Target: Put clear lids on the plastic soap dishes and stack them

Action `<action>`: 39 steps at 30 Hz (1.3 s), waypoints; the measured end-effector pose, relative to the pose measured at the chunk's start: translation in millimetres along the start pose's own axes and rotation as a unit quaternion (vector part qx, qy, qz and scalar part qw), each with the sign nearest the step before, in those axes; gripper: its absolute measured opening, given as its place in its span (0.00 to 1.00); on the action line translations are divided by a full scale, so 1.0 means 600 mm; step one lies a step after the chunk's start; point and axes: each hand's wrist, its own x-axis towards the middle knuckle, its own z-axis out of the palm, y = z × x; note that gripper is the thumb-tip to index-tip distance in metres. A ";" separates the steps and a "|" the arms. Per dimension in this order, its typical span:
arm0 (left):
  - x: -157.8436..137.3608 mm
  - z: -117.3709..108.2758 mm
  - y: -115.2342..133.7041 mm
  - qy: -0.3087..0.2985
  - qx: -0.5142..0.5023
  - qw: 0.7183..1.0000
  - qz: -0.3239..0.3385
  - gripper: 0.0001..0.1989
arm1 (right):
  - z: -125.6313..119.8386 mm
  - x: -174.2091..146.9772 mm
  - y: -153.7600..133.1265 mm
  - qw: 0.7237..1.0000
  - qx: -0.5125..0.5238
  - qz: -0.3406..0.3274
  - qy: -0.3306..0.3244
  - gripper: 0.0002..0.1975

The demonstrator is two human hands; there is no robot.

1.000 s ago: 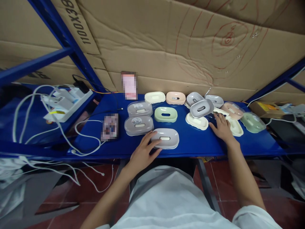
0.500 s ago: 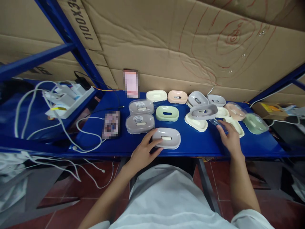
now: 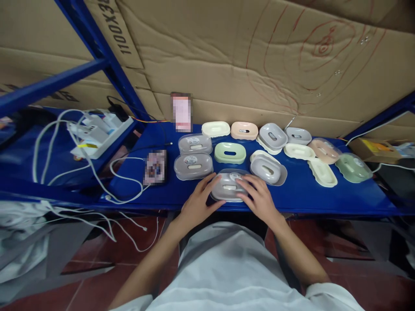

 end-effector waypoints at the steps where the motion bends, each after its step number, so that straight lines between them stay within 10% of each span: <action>1: 0.001 -0.001 0.000 0.000 -0.004 1.000 0.000 0.41 | 0.003 0.001 -0.005 1.000 -0.008 -0.019 -0.019 0.25; 18: -0.012 -0.002 -0.006 0.037 0.014 0.999 0.018 0.33 | 0.021 -0.019 -0.034 0.996 -0.036 -0.056 -0.052 0.40; 25: -0.012 -0.076 0.001 0.172 0.074 0.982 0.030 0.30 | 0.014 -0.020 -0.025 0.996 0.072 0.036 -0.041 0.44; 31: 0.094 -0.164 -0.073 0.247 0.092 0.964 0.020 0.33 | 0.008 -0.008 -0.019 0.994 0.066 0.066 -0.065 0.36; 39: 0.168 -0.168 -0.164 0.185 -0.029 0.981 -0.040 0.36 | -0.023 -0.039 0.042 0.997 -0.049 0.048 0.039 0.28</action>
